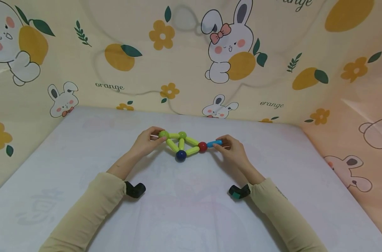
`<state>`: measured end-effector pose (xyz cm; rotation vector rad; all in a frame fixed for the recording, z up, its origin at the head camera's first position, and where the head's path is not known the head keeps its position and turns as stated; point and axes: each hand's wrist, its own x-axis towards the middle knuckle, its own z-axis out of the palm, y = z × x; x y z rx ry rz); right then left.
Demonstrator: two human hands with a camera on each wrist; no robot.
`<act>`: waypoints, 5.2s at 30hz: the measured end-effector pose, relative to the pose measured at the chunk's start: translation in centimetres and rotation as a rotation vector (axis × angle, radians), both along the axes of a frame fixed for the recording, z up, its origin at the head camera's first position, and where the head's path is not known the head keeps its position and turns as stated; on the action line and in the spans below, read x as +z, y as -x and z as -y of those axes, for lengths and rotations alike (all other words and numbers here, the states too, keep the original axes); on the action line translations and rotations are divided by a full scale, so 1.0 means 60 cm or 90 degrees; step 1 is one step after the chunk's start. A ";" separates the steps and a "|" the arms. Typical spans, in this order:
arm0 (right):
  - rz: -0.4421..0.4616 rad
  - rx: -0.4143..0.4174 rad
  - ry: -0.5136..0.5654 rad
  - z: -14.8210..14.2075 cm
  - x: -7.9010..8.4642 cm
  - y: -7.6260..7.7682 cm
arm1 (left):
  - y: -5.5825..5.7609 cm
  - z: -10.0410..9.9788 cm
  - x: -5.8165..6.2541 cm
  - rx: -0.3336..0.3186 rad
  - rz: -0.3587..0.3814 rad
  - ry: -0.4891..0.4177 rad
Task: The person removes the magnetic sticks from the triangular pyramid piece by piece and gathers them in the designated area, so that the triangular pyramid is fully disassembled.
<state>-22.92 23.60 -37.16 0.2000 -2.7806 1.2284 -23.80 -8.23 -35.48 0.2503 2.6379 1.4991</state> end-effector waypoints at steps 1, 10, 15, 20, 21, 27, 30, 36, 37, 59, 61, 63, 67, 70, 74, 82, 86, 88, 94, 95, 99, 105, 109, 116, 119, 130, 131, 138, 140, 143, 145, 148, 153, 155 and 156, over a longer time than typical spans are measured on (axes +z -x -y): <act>-0.001 0.000 -0.004 -0.001 -0.001 0.001 | 0.000 0.001 0.000 0.000 0.005 -0.001; 0.011 -0.001 -0.019 -0.012 -0.002 0.004 | 0.002 0.004 -0.005 -0.008 0.047 0.007; 0.034 -0.005 -0.028 -0.014 0.000 0.004 | 0.003 0.004 -0.004 -0.011 0.047 0.007; 0.039 -0.006 -0.030 -0.015 0.002 0.003 | 0.002 0.002 -0.002 -0.007 0.058 0.012; 0.038 -0.006 -0.030 -0.015 0.002 0.003 | 0.002 0.002 -0.003 -0.008 0.060 0.015; 0.040 -0.004 -0.041 -0.021 0.000 0.007 | 0.000 0.003 -0.006 -0.019 0.078 0.023; 0.042 0.002 -0.047 -0.025 -0.002 0.009 | 0.000 0.003 -0.009 -0.021 0.078 0.031; 0.044 0.014 -0.054 -0.029 -0.002 0.010 | -0.002 0.001 -0.011 -0.018 0.072 0.038; 0.043 0.015 -0.057 -0.030 -0.002 0.010 | -0.003 0.000 -0.011 -0.019 0.071 0.036; 0.050 0.014 -0.096 -0.035 -0.003 0.013 | 0.002 -0.006 -0.018 -0.042 0.075 0.117; 0.051 0.013 -0.094 -0.032 -0.001 0.013 | 0.001 -0.005 -0.019 -0.045 0.067 0.126; 0.049 0.009 -0.087 -0.029 0.002 0.012 | 0.000 -0.004 -0.020 -0.047 0.061 0.130; 0.014 0.011 -0.051 -0.018 0.011 0.011 | -0.001 -0.004 -0.021 -0.045 0.051 0.129; -0.022 0.028 -0.004 -0.004 0.016 0.010 | -0.002 -0.002 -0.020 -0.041 0.054 0.125; -0.045 0.050 0.052 0.016 0.017 0.010 | -0.003 -0.001 -0.021 -0.040 0.059 0.123; -0.051 0.076 0.090 0.057 0.008 0.009 | 0.000 -0.005 -0.026 -0.042 0.057 0.126; -0.046 0.091 0.086 0.074 0.005 0.007 | -0.001 -0.004 -0.025 -0.041 0.051 0.128; -0.038 0.102 0.086 0.082 0.005 0.005 | -0.001 -0.004 -0.025 -0.044 0.048 0.128; -0.027 0.117 0.075 0.097 0.003 0.004 | -0.003 -0.005 -0.024 -0.048 0.042 0.128; -0.028 0.118 0.075 0.099 0.003 0.004 | -0.003 -0.005 -0.023 -0.048 0.042 0.128; -0.024 0.121 0.079 0.108 0.001 0.005 | -0.005 -0.005 -0.021 -0.048 0.043 0.125; -0.015 0.125 0.070 0.126 -0.001 0.006 | -0.004 -0.004 -0.021 -0.054 0.040 0.131; -0.016 0.137 0.058 0.137 -0.002 0.005 | -0.003 -0.003 -0.023 -0.056 0.036 0.134; 0.008 0.150 0.029 0.151 -0.006 0.003 | -0.004 -0.003 -0.024 -0.059 0.031 0.128; -0.003 0.161 0.017 0.154 -0.009 0.003 | -0.005 -0.003 -0.023 -0.060 0.025 0.128; -0.027 0.183 -0.011 0.163 -0.019 0.009 | -0.005 -0.003 -0.023 -0.058 0.026 0.133; -0.033 0.187 -0.013 0.164 -0.019 0.009 | -0.005 -0.003 -0.023 -0.057 0.027 0.133; -0.060 0.206 -0.030 0.167 -0.019 0.007 | -0.007 -0.005 -0.023 -0.054 0.034 0.135; -0.065 0.205 -0.034 0.167 -0.018 0.005 | -0.009 -0.007 -0.021 -0.050 0.038 0.134; -0.067 0.202 -0.034 0.167 -0.017 0.001 | -0.011 -0.010 -0.017 -0.039 0.048 0.134; -0.066 0.201 -0.034 0.166 -0.016 0.000 | -0.012 -0.011 -0.016 -0.034 0.052 0.136; -0.066 0.203 -0.035 0.165 -0.015 -0.001 | -0.013 -0.014 -0.015 -0.030 0.054 0.141; -0.057 0.202 -0.037 0.162 -0.013 -0.002 | -0.013 -0.017 -0.014 -0.022 0.053 0.138; -0.050 0.208 -0.035 0.161 -0.013 -0.003 | -0.011 -0.017 -0.016 -0.018 0.050 0.133; -0.048 0.214 -0.037 0.161 -0.013 -0.004 | -0.010 -0.016 -0.017 -0.016 0.047 0.134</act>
